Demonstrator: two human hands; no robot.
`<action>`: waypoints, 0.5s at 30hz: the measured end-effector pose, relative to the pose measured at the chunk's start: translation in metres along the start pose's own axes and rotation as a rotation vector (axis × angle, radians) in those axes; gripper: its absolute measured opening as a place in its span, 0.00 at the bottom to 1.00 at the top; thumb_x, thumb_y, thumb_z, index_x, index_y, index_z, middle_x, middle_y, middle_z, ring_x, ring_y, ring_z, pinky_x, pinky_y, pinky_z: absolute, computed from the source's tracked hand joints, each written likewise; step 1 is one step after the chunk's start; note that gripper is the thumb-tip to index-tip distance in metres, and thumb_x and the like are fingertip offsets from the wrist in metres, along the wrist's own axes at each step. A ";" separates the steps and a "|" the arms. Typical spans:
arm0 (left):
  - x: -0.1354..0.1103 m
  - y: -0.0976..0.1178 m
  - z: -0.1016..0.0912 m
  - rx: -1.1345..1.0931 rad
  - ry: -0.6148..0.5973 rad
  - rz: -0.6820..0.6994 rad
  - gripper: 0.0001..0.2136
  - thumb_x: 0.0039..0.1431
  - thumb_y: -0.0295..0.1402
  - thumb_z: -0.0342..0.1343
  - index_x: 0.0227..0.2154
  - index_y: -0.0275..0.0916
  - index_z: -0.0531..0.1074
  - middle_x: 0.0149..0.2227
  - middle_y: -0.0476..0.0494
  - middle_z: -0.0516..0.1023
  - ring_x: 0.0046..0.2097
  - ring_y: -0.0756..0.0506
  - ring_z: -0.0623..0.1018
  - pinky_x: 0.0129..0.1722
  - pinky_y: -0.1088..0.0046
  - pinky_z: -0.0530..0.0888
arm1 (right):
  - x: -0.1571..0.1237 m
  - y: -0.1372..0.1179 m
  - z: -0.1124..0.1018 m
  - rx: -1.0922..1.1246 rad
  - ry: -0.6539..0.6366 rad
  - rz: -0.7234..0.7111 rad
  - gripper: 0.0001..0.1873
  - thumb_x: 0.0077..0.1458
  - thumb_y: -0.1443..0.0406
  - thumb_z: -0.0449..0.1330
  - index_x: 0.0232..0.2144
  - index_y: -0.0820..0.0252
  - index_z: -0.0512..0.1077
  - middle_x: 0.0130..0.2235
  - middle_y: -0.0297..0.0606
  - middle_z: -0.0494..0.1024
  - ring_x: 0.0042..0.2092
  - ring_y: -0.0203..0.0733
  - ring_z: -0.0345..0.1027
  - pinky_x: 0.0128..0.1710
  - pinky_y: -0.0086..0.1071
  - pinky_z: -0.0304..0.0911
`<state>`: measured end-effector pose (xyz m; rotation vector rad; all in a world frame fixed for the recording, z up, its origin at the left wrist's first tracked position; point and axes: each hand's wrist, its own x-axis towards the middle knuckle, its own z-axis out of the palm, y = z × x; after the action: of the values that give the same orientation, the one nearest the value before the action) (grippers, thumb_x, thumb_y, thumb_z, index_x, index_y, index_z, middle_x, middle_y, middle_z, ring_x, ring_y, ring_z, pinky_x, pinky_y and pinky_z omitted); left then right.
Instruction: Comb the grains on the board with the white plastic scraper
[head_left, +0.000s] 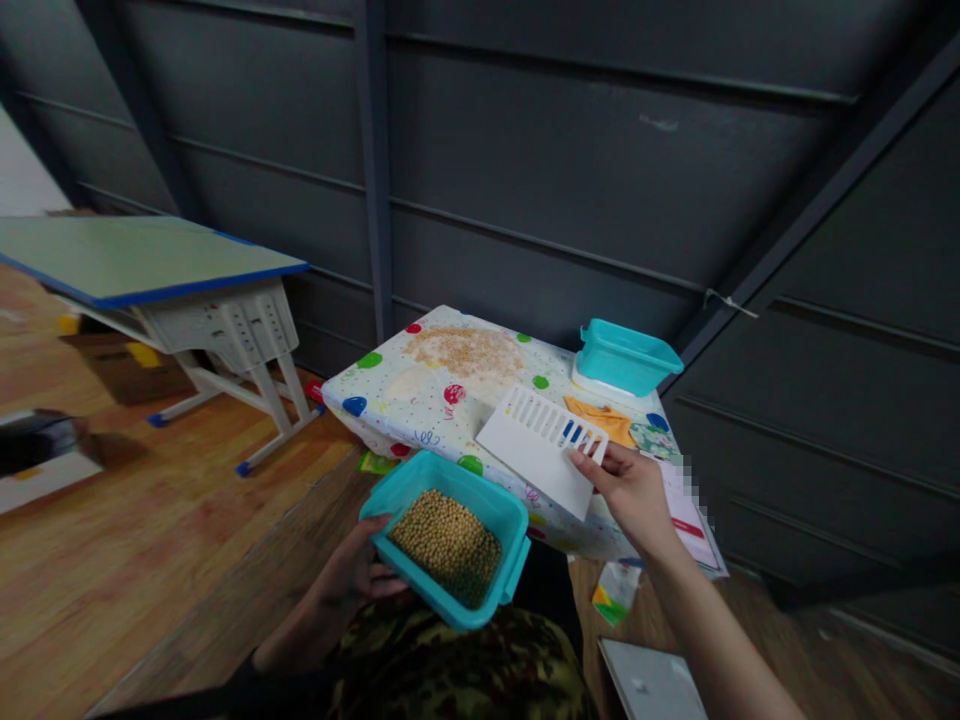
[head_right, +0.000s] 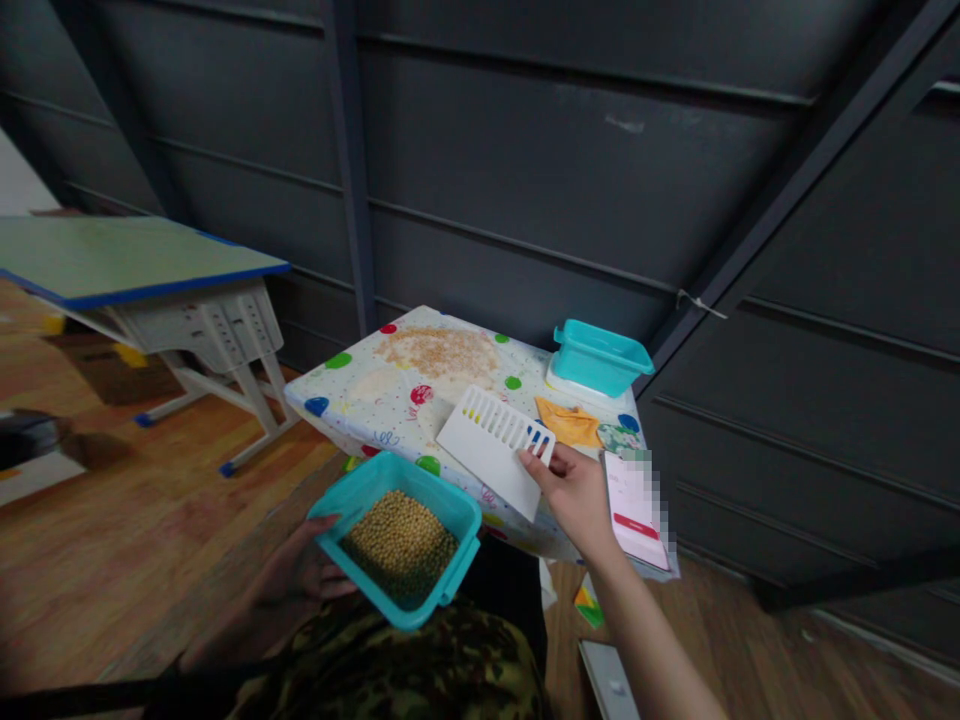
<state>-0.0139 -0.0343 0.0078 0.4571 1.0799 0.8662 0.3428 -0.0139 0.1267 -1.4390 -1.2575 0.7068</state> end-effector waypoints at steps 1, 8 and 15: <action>0.000 0.000 0.000 -0.006 0.016 -0.021 0.18 0.58 0.46 0.71 0.47 0.51 0.73 0.37 0.58 0.91 0.41 0.39 0.90 0.43 0.63 0.84 | 0.000 0.000 -0.001 -0.006 0.000 -0.002 0.33 0.45 0.37 0.78 0.39 0.57 0.88 0.43 0.50 0.91 0.40 0.59 0.86 0.36 0.44 0.79; 0.007 -0.002 0.001 -0.063 0.046 -0.024 0.20 0.57 0.44 0.72 0.49 0.50 0.73 0.39 0.54 0.90 0.40 0.36 0.89 0.41 0.61 0.84 | -0.003 0.001 -0.001 -0.036 -0.023 -0.009 0.32 0.47 0.36 0.77 0.37 0.57 0.88 0.41 0.49 0.91 0.38 0.58 0.85 0.33 0.42 0.78; 0.016 -0.005 -0.007 -0.088 0.044 -0.051 0.21 0.58 0.43 0.72 0.50 0.50 0.72 0.39 0.54 0.90 0.39 0.36 0.89 0.42 0.59 0.85 | -0.002 0.002 -0.001 -0.018 -0.023 -0.004 0.31 0.48 0.38 0.77 0.39 0.58 0.88 0.42 0.49 0.91 0.38 0.56 0.84 0.34 0.41 0.76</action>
<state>-0.0151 -0.0251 -0.0082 0.3370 1.0845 0.8791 0.3435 -0.0157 0.1242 -1.4458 -1.2872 0.7133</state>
